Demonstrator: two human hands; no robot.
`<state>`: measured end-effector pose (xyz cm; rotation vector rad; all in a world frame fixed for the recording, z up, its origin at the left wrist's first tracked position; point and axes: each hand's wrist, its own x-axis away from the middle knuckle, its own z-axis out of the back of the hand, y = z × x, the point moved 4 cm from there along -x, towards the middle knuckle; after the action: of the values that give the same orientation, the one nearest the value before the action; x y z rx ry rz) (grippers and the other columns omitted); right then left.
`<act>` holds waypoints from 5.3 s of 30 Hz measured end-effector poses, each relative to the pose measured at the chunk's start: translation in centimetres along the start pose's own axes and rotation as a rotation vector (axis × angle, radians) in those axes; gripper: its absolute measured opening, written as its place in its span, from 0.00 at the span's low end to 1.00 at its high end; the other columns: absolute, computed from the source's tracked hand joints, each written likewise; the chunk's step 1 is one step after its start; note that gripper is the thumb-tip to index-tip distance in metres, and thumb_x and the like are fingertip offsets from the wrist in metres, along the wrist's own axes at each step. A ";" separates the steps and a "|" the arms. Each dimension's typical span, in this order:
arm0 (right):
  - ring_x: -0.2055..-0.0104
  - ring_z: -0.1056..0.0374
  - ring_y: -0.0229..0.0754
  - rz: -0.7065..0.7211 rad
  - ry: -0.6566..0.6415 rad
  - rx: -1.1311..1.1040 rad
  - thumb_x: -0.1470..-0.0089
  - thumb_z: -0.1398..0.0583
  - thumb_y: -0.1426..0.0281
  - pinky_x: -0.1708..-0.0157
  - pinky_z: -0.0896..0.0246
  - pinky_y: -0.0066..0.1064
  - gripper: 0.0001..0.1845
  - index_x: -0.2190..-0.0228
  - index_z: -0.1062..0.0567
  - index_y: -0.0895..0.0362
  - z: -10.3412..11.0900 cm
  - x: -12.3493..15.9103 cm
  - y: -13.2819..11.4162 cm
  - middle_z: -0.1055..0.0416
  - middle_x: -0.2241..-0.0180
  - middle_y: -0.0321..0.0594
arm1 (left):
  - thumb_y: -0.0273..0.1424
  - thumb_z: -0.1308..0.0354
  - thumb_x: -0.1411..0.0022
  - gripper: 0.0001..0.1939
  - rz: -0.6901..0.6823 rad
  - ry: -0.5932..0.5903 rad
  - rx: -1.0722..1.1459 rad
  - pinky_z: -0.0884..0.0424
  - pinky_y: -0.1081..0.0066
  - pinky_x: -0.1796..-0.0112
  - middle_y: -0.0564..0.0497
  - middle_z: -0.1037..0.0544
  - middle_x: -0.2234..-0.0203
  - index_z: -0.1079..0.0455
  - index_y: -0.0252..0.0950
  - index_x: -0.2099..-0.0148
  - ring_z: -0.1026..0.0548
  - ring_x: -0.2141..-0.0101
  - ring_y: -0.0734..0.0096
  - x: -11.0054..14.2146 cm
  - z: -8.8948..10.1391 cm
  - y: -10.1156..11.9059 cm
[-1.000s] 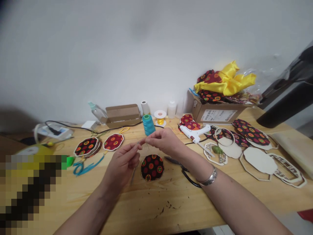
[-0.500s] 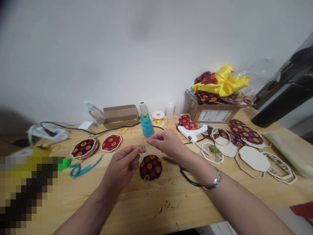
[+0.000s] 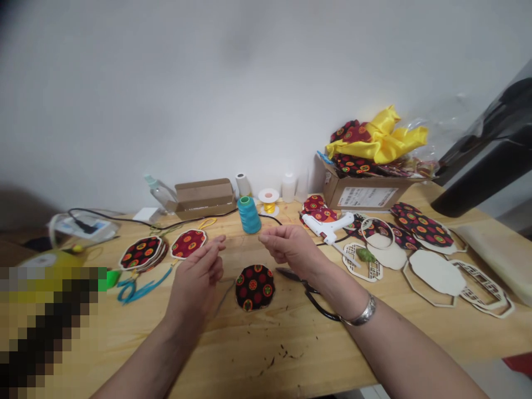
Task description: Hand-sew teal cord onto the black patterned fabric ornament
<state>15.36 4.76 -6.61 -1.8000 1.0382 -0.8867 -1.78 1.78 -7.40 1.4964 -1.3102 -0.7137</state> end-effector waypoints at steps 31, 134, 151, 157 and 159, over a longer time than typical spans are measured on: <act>0.82 0.46 0.27 0.121 0.028 0.275 0.56 0.37 0.63 0.82 0.52 0.21 0.12 0.73 0.24 0.59 -1.2 0.4 0.6 0.37 0.83 0.30 | 0.33 0.44 0.43 0.10 0.099 -0.447 -0.144 0.53 0.78 0.80 0.56 0.39 0.83 0.27 0.31 0.67 0.48 0.82 0.84 1.6 -1.4 -1.2; 0.76 0.41 0.34 0.184 0.116 0.506 0.56 0.40 0.66 0.73 0.46 0.27 0.09 0.79 0.30 0.60 -1.7 1.1 0.0 0.35 0.80 0.33 | 0.33 0.43 0.44 0.10 0.309 -0.521 0.012 0.51 0.77 0.80 0.52 0.31 0.80 0.28 0.29 0.71 0.45 0.83 0.85 2.2 -2.6 -1.3; 0.77 0.43 0.30 0.132 0.107 0.211 0.52 0.41 0.59 0.75 0.47 0.27 0.16 0.70 0.22 0.58 -0.3 -0.1 1.6 0.29 0.74 0.37 | 0.30 0.41 0.46 0.07 0.280 -0.425 -0.024 0.51 0.79 0.81 0.55 0.34 0.85 0.28 0.29 0.71 0.46 0.84 0.87 1.8 -2.2 -1.4; 0.71 0.35 0.33 0.045 -0.054 0.163 0.59 0.35 0.66 0.67 0.42 0.28 0.11 0.69 0.21 0.55 -1.0 0.2 2.1 0.26 0.72 0.35 | 0.31 0.41 0.46 0.08 0.272 -0.457 -0.025 0.51 0.79 0.81 0.55 0.33 0.84 0.29 0.30 0.72 0.45 0.84 0.86 1.8 -2.2 -1.5; 0.71 0.34 0.34 0.047 -0.062 0.147 0.59 0.34 0.67 0.65 0.41 0.29 0.11 0.69 0.21 0.56 -1.2 0.3 2.0 0.25 0.73 0.35 | 0.31 0.42 0.46 0.09 0.281 -0.468 -0.031 0.52 0.78 0.81 0.55 0.34 0.84 0.30 0.30 0.73 0.45 0.84 0.86 1.8 -2.2 -1.6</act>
<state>13.83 3.51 -7.97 -1.6632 0.9476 -0.8511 1.25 0.58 -7.79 1.1212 -1.8084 -0.9258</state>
